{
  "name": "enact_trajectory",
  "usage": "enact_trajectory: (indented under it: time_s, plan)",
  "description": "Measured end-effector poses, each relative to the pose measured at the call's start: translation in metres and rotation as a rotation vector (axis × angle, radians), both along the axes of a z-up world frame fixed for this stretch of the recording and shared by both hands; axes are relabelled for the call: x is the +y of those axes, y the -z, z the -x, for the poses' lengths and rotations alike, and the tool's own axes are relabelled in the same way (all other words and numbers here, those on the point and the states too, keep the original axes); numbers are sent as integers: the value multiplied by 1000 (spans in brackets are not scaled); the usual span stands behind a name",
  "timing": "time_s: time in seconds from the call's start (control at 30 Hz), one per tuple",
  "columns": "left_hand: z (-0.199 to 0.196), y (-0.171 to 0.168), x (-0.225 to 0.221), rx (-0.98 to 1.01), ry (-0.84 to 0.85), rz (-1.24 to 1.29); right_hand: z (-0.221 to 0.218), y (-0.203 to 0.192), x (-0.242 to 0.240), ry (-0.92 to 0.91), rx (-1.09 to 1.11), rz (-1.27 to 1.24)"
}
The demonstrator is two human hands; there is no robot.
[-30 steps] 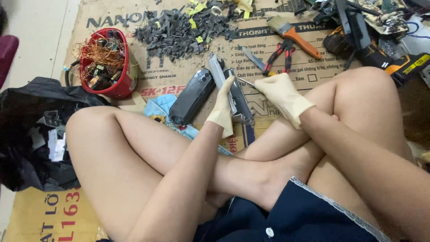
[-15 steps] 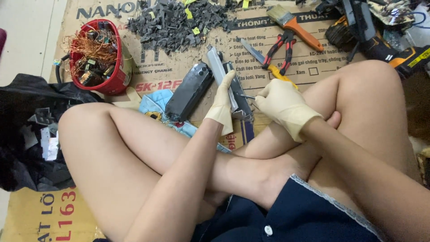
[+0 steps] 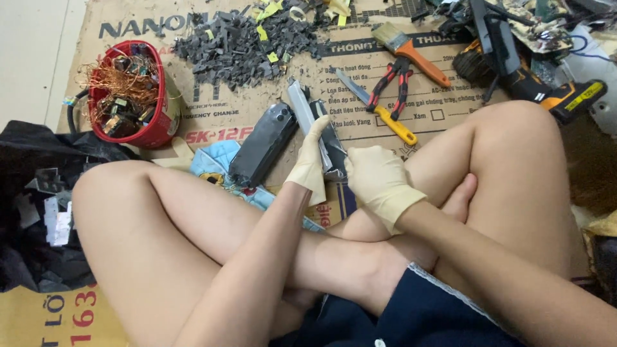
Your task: Scraping residue or excess material from a plastic electronic component housing using a small tool while sitting on the floor.
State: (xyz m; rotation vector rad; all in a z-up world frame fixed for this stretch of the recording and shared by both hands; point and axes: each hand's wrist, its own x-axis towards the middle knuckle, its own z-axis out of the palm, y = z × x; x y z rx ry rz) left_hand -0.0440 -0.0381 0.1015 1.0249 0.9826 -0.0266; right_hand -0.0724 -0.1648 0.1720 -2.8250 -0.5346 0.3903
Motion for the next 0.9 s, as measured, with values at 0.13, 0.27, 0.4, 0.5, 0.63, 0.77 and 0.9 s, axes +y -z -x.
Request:
enact_trajectory:
  time_s: [0.13,0.27,0.4,0.5,0.63,0.77,0.9]
  plan:
    - [-1,9,3,-24,5,9,-4,6,-2,42,28,-34]
    - [0,5,1,-3,42,-6,-19,24,-2,201,144,-133]
    - [3,-3,0,17,33,-5,-28,27,0,260,182,-142]
    - [-2,6,-2,2,-5,-6,-29,15,-5,115,114,-121]
    - [-9,23,7,-2,-29,28,-26,17,-5,-74,-29,-49]
    - [-17,56,13,-108,-59,152,-41,37,3,146,117,-243]
    - [-24,91,20,-251,-175,465,-39,20,3,217,167,-398]
